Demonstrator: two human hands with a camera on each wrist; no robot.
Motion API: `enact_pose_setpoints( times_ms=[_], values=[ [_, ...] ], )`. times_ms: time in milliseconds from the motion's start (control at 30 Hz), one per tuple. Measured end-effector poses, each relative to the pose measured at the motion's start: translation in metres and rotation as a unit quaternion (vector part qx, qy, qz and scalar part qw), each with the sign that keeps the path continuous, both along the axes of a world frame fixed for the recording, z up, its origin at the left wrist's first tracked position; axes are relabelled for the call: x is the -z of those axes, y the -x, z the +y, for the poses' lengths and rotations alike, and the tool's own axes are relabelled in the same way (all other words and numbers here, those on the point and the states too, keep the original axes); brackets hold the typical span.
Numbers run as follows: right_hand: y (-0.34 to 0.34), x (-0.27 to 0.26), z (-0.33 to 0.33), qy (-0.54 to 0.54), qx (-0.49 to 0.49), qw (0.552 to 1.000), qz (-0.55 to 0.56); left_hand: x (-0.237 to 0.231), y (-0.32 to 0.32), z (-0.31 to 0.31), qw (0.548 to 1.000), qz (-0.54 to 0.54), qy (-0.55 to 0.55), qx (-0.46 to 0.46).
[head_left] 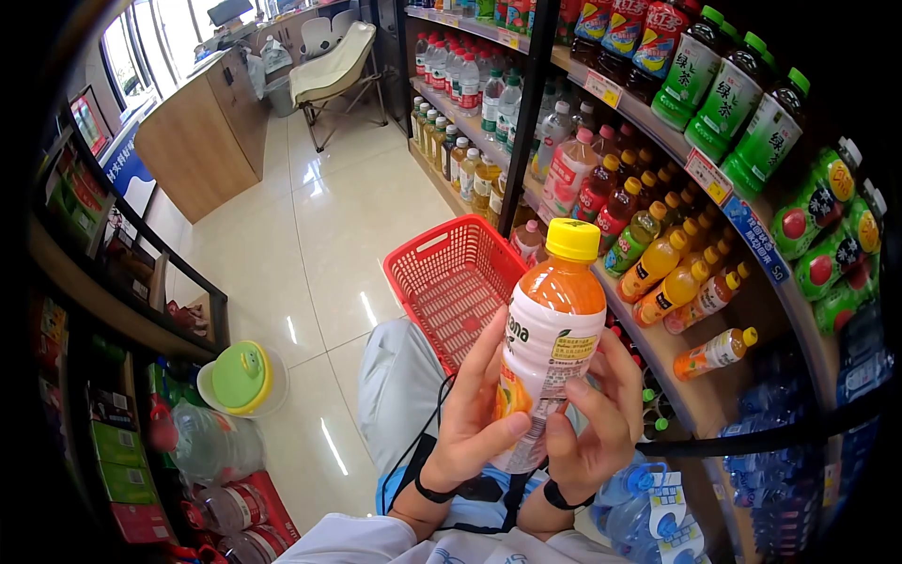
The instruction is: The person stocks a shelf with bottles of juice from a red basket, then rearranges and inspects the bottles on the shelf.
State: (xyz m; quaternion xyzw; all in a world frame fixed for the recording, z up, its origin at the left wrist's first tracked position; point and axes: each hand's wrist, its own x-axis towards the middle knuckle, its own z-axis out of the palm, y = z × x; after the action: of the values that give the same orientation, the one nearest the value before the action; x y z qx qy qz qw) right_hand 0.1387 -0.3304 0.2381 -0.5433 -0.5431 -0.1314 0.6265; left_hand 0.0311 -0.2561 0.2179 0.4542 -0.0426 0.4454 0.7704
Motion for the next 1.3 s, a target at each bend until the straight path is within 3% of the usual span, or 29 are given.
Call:
enact_pose_setpoints(
  times_ms=[1300],
  values=[
    [0.009,-0.008,-0.012,-0.007,-0.036,0.999,-0.015,-0.001,0.009,-0.010,1.000,-0.015,-0.002,-0.013]
  ],
)
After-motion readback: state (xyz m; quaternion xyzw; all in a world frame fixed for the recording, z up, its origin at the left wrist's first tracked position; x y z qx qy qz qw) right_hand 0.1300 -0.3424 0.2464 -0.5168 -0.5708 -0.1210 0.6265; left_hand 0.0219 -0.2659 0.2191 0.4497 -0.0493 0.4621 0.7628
